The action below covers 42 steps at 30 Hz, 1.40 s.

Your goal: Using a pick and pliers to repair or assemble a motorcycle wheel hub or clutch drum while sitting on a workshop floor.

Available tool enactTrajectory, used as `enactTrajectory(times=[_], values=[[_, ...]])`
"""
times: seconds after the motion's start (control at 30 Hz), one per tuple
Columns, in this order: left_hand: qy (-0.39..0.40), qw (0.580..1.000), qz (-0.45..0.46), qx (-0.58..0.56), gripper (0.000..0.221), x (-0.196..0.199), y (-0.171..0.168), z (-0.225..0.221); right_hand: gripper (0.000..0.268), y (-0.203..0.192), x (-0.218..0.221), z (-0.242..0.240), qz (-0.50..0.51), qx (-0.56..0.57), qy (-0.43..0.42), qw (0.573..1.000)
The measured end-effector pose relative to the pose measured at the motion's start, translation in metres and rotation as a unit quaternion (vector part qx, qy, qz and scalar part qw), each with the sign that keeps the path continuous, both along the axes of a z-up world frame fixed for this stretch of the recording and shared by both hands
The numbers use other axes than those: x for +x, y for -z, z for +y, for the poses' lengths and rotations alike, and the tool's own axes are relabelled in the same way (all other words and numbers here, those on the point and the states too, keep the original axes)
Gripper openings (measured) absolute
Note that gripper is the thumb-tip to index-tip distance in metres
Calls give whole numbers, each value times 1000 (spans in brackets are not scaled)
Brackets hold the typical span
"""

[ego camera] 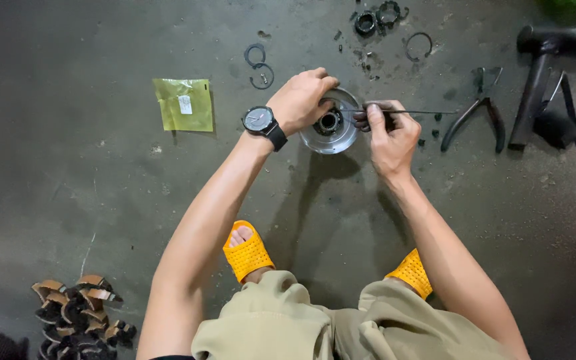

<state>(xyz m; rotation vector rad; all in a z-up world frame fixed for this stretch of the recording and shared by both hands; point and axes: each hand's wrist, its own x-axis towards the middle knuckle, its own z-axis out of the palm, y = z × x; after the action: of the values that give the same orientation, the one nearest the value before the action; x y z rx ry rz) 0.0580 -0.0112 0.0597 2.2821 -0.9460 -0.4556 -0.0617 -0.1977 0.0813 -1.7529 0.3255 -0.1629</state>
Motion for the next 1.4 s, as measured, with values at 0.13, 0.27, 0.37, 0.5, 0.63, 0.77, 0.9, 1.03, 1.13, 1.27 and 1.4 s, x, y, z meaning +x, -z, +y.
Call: enactTrajectory(times=[0.13, 0.27, 0.37, 0.5, 0.63, 0.77, 0.9, 1.03, 1.13, 1.27, 1.4], values=[[10, 1000, 12, 5, 41, 1, -13, -1, 14, 6, 0, -2, 6, 6, 0, 1000], [12, 1000, 6, 13, 45, -1, -11, -3, 14, 4, 1, -1, 6, 15, 10, 1000], [19, 1000, -16, 16, 45, -5, -11, -6, 14, -1, 2, 1, 3, 0, 6, 1000], [20, 996, -51, 63, 33, -8, -11, -5, 13, -3, 2, 0, -11, 1, -7, 1000], [-45, 998, 30, -28, 37, -21, 24, 15, 13, -1, -1, -4, -16, 19, 8, 1000], [-247, 919, 276, -136, 40, -60, 34, 24, 12, -6, -4, -4, -44, -120, -27, 991], [-318, 878, 233, -270, 39, -85, 57, 24, 14, -16, 0, -3, -35, -192, -77, 978], [-339, 853, 293, -268, 38, -68, 46, 48, 13, -19, 1, -1, -57, -200, -71, 976], [-415, 891, 40, -179, 17, -42, 71, 81, 13, -18, 1, 0, -53, -182, -62, 980], [-421, 906, -33, -25, 16, -6, 87, 101, 13, -10, 1, -3, -47, -155, -47, 986], [-391, 916, -42, 80, 24, 6, 85, 81, 16, -12, 3, -6, -61, -108, -17, 992]])
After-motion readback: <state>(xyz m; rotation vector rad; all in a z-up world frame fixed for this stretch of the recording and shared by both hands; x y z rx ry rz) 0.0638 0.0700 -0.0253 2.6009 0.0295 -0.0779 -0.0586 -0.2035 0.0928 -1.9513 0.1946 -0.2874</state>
